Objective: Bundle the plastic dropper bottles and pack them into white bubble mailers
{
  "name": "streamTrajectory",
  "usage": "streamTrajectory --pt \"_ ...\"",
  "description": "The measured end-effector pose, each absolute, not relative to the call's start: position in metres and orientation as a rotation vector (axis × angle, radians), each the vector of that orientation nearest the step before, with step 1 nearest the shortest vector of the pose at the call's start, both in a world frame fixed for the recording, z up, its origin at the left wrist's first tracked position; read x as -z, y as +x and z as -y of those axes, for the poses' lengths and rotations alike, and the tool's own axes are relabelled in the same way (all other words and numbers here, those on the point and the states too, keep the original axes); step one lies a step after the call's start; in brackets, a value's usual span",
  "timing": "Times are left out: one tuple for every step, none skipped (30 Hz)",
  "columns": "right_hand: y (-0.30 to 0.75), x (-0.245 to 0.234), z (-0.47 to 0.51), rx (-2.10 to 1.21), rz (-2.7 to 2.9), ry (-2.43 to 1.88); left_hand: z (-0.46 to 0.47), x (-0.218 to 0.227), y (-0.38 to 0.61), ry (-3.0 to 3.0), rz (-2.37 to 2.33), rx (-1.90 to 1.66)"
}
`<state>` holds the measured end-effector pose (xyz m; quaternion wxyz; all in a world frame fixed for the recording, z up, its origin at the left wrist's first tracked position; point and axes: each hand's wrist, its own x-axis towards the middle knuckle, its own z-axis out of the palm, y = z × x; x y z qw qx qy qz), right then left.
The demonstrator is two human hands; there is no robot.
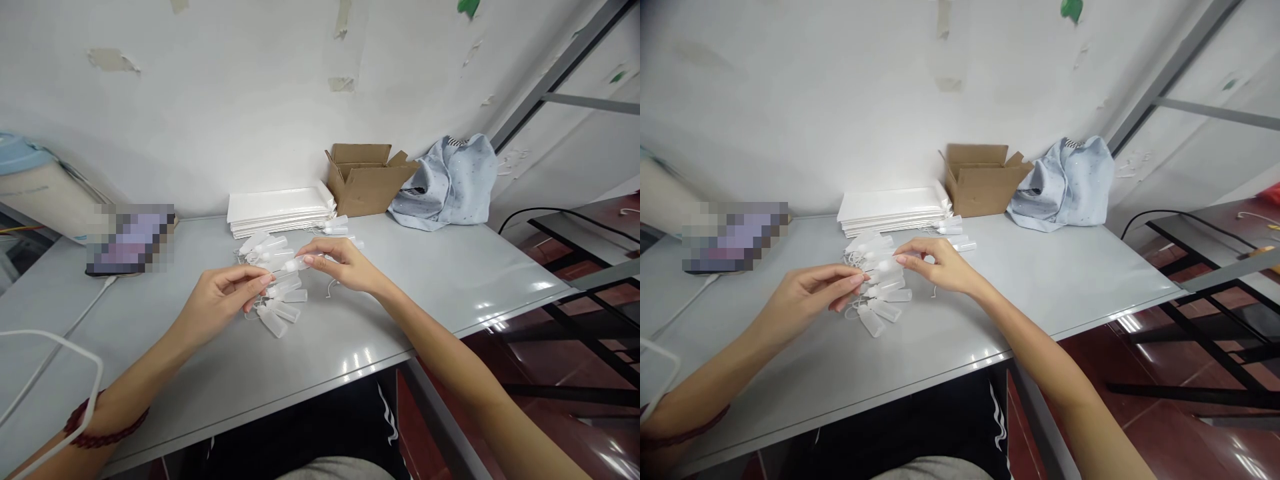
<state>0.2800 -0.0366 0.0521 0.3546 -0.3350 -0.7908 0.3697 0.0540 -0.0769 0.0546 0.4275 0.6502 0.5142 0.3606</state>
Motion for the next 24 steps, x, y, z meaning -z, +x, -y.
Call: streamTrajectory --pt "0.2800 -0.0521 0.0366 -0.962 2.041 -0.867 0.0768 -0.0546 0.0540 1.628 -1.280 -0.900" --pt "0.2799 -0.0521 0.0366 -0.966 2.039 -0.869 0.0767 -0.0546 0.0540 1.631 -1.276 -0.898" --pt "0.2798 -0.0521 0.0367 -0.969 2.036 -0.871 0.0765 -0.0545 0.0539 1.636 -1.275 -0.899" --pt "0.2798 -0.0521 0.0367 -0.972 2.034 -0.873 0.0764 -0.0545 0.0538 1.639 -1.275 -0.898" --pt "0.2799 -0.0522 0.0367 -0.974 2.033 -0.874 0.0763 -0.0545 0.0536 1.643 -1.275 -0.897" --pt "0.2800 -0.0522 0.0366 -0.977 2.033 -0.874 0.0761 -0.0545 0.0534 1.645 -1.276 -0.895" --pt "0.2801 -0.0521 0.0365 -0.980 2.034 -0.874 0.0759 -0.0544 0.0532 1.645 -1.279 -0.894" --pt "0.2803 -0.0521 0.0364 -0.984 2.036 -0.874 0.0758 -0.0544 0.0531 1.643 -1.281 -0.892" --pt "0.2806 -0.0520 0.0362 -0.990 2.039 -0.873 0.0756 -0.0543 0.0530 1.640 -1.282 -0.892" --pt "0.2808 -0.0518 0.0360 -0.995 2.041 -0.871 0.0756 -0.0542 0.0529 1.637 -1.282 -0.893" --pt "0.2810 -0.0517 0.0359 -1.001 2.043 -0.868 0.0756 -0.0540 0.0529 1.635 -1.280 -0.895" --pt "0.2811 -0.0515 0.0357 -1.006 2.045 -0.864 0.0756 -0.0539 0.0529 1.634 -1.276 -0.899" --pt "0.2811 -0.0513 0.0356 -1.009 2.046 -0.862 0.0758 -0.0537 0.0530 1.634 -1.270 -0.900" --pt "0.2811 -0.0512 0.0355 -1.010 2.046 -0.862 0.0760 -0.0536 0.0529 1.634 -1.266 -0.898" --pt "0.2809 -0.0510 0.0356 -1.010 2.044 -0.861 0.0763 -0.0535 0.0528 1.634 -1.264 -0.895" --pt "0.2807 -0.0508 0.0356 -1.011 2.041 -0.862 0.0766 -0.0535 0.0527 1.633 -1.264 -0.891" --pt "0.2805 -0.0505 0.0358 -1.012 2.036 -0.864 0.0768 -0.0536 0.0526 1.633 -1.265 -0.889" --pt "0.2802 -0.0503 0.0360 -1.016 2.031 -0.865 0.0770 -0.0538 0.0526 1.635 -1.268 -0.887" --pt "0.2800 -0.0500 0.0363 -1.022 2.028 -0.866 0.0771 -0.0541 0.0525 1.638 -1.271 -0.885" --pt "0.2797 -0.0498 0.0367 -1.027 2.027 -0.866 0.0771 -0.0543 0.0526 1.643 -1.274 -0.886" --pt "0.2794 -0.0496 0.0370 -1.031 2.028 -0.867 0.0771 -0.0546 0.0526 1.650 -1.277 -0.888" --pt "0.2791 -0.0493 0.0374 -1.031 2.029 -0.866 0.0770 -0.0548 0.0526 1.656 -1.281 -0.889" --pt "0.2787 -0.0491 0.0378 -1.028 2.028 -0.865 0.0768 -0.0548 0.0526 1.664 -1.283 -0.890" --pt "0.2783 -0.0489 0.0382 -1.021 2.028 -0.864 0.0767 -0.0547 0.0524 1.672 -1.282 -0.889"
